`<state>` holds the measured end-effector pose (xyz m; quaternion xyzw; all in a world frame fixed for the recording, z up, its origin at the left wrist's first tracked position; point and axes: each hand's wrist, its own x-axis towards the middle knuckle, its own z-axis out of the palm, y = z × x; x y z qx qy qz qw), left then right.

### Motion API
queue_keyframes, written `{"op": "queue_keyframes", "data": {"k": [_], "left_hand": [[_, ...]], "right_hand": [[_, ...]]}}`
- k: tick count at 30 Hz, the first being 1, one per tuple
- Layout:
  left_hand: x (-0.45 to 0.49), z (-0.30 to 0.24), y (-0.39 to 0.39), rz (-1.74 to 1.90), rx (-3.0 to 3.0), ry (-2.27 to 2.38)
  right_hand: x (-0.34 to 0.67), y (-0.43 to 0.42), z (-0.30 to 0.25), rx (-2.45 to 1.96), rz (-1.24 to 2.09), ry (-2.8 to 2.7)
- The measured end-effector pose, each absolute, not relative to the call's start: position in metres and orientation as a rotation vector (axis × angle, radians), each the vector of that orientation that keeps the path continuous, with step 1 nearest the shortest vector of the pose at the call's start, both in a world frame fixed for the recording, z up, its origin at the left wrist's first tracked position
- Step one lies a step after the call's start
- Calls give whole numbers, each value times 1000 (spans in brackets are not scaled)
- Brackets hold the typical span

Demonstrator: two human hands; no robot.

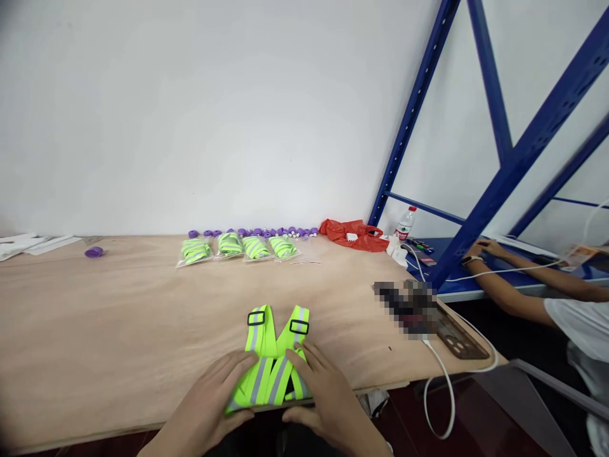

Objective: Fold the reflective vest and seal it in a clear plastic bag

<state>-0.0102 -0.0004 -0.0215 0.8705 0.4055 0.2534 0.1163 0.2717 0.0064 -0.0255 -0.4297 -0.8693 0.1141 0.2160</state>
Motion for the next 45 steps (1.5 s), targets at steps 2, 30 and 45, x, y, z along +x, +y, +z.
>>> {"op": "queue_keyframes", "data": {"k": [2, 30, 45], "left_hand": [[-16, -17, -7, 722, 2547, 1094], [15, -3, 52, 650, 2115, 1775], [46, -20, 36, 1319, 1789, 1410]], "right_hand": [[273, 3, -25, -1144, 330, -2434], [247, 73, -27, -1416, 400, -1910], [225, 51, -15, -1185, 651, -1912]]}}
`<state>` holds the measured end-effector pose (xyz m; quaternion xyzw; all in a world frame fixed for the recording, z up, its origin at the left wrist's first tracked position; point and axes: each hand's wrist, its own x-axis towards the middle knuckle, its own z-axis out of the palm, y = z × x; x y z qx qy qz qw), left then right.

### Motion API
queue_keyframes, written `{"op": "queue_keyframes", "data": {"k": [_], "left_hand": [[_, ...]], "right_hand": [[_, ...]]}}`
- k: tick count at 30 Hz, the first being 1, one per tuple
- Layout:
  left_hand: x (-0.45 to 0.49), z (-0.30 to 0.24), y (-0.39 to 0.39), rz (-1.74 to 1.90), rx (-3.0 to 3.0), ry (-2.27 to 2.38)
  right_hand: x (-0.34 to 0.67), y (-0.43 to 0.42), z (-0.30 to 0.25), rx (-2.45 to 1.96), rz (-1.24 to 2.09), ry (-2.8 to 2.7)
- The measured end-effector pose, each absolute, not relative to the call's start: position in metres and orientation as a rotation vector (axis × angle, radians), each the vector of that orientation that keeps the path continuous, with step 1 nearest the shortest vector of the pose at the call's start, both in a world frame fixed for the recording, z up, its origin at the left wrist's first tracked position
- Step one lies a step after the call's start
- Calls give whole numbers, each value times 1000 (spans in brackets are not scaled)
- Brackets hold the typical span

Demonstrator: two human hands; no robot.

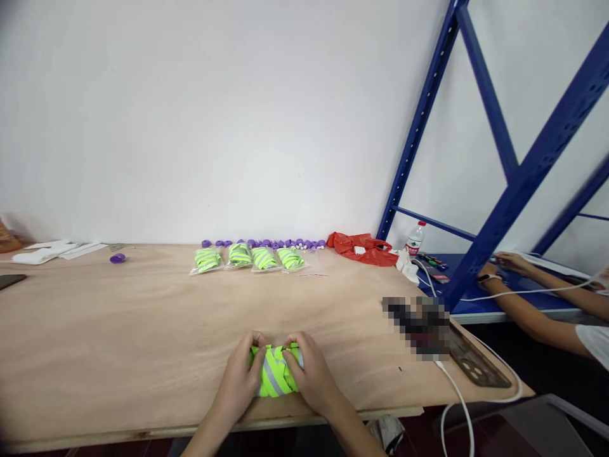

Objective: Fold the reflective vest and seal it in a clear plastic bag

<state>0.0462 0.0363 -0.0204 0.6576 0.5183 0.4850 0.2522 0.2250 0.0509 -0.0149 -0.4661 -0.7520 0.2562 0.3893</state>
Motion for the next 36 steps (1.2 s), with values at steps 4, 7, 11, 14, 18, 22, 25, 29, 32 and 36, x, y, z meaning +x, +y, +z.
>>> {"op": "queue_keyframes", "data": {"k": [4, 7, 11, 14, 18, 22, 25, 29, 32, 36], "left_hand": [[54, -19, 35, 1378, 1737, 1405], [56, -17, 34, 1395, 1709, 1397], [58, -16, 34, 1423, 1689, 1359], [59, -15, 34, 1435, 1699, 1351], [61, -13, 33, 1444, 1732, 1310], [62, -13, 33, 1444, 1710, 1249], [64, -16, 35, 1496, 1657, 1220], [65, -21, 39, 1518, 1595, 1202], [66, -23, 41, 1520, 1517, 1190], [65, -23, 44, 1547, 1245, 1119]], "right_hand": [[225, 53, -17, -1067, 603, -2058], [227, 55, -17, -1021, 556, -2208], [226, 56, -12, -1035, 423, -2393], [224, 54, -8, -1017, 383, -2512], [223, 52, -10, -961, 295, -2515], [223, 52, -12, -872, 231, -2483], [221, 51, -10, -820, 224, -2487], [218, 52, -6, -775, 124, -2461], [217, 54, -4, -719, -14, -2505], [217, 55, 0, -672, -141, -2573]]}}
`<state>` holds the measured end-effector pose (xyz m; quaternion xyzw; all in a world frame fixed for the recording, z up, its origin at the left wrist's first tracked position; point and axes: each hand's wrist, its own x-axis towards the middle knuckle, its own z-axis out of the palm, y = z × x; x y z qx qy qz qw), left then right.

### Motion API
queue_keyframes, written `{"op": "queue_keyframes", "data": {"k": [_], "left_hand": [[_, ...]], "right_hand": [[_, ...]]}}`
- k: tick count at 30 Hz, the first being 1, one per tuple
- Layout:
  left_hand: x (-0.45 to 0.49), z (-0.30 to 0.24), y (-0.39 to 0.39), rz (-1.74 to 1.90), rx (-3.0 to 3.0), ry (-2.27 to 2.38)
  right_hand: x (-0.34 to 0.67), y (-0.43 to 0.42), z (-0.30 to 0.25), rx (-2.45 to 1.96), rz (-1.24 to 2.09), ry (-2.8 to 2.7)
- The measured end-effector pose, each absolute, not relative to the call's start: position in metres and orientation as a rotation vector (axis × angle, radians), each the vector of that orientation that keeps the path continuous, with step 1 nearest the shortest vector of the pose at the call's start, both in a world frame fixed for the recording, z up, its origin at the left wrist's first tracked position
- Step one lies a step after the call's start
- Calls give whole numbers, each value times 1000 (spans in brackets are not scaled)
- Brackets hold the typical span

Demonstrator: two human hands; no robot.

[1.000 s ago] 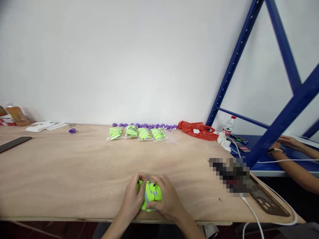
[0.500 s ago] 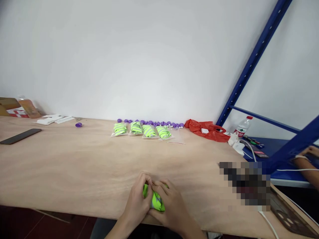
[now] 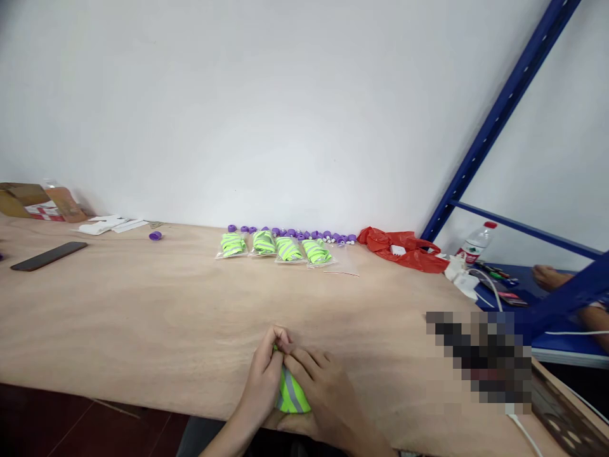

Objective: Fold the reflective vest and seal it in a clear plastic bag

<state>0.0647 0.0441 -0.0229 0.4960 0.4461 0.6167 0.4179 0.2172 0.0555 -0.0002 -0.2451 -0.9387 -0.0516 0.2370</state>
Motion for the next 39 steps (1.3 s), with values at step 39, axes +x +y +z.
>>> {"op": "queue_keyframes", "data": {"k": [39], "left_hand": [[131, -3, 265, 577, 2691, 1238]], "right_hand": [[314, 60, -9, -1112, -230, -2448]]}}
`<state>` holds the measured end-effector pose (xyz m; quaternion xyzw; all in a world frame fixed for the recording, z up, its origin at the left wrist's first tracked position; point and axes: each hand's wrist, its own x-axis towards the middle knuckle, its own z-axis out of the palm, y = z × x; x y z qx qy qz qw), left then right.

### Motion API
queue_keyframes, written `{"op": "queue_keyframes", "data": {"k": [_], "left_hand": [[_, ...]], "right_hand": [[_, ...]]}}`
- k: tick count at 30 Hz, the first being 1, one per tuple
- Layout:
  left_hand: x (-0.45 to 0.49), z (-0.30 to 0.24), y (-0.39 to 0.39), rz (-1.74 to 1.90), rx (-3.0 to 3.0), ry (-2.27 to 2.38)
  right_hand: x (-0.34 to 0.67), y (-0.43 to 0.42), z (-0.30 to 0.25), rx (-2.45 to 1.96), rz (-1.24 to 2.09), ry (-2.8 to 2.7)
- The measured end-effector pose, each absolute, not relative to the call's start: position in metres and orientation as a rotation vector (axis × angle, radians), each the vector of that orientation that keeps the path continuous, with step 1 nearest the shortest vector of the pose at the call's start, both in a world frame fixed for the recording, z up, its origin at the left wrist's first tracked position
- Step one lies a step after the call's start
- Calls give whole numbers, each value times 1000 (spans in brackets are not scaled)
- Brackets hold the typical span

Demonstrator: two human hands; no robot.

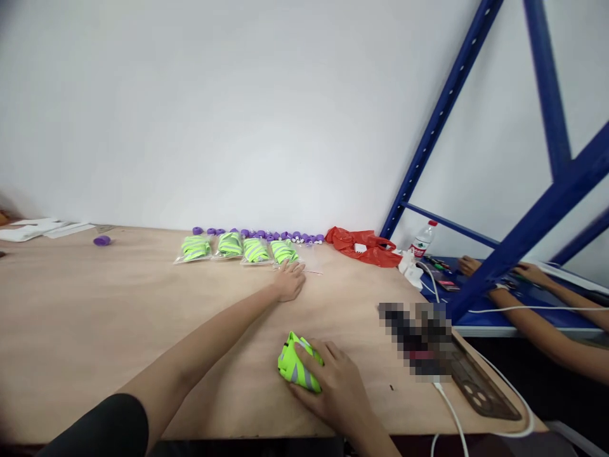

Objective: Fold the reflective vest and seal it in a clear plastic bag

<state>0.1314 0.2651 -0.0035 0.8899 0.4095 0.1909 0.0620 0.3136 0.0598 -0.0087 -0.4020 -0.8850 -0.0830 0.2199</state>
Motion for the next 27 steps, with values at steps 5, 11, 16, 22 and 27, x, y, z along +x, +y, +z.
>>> {"op": "queue_keyframes", "data": {"k": [5, 11, 16, 22, 27], "left_hand": [[140, -14, 283, 506, 2842, 1283], [143, -1, 284, 703, 2818, 1299], [138, 16, 267, 885, 2757, 1247], [134, 22, 247, 949, 2724, 1161], [118, 27, 221, 909, 2771, 1124]], "right_hand": [[312, 55, -4, -1136, -221, -2501], [315, 49, -3, -1222, -139, -2569], [319, 44, -9, -1214, -9, -2642], [313, 31, -3, -1264, 53, -2630], [316, 31, -12, -1087, -86, -2640]]}}
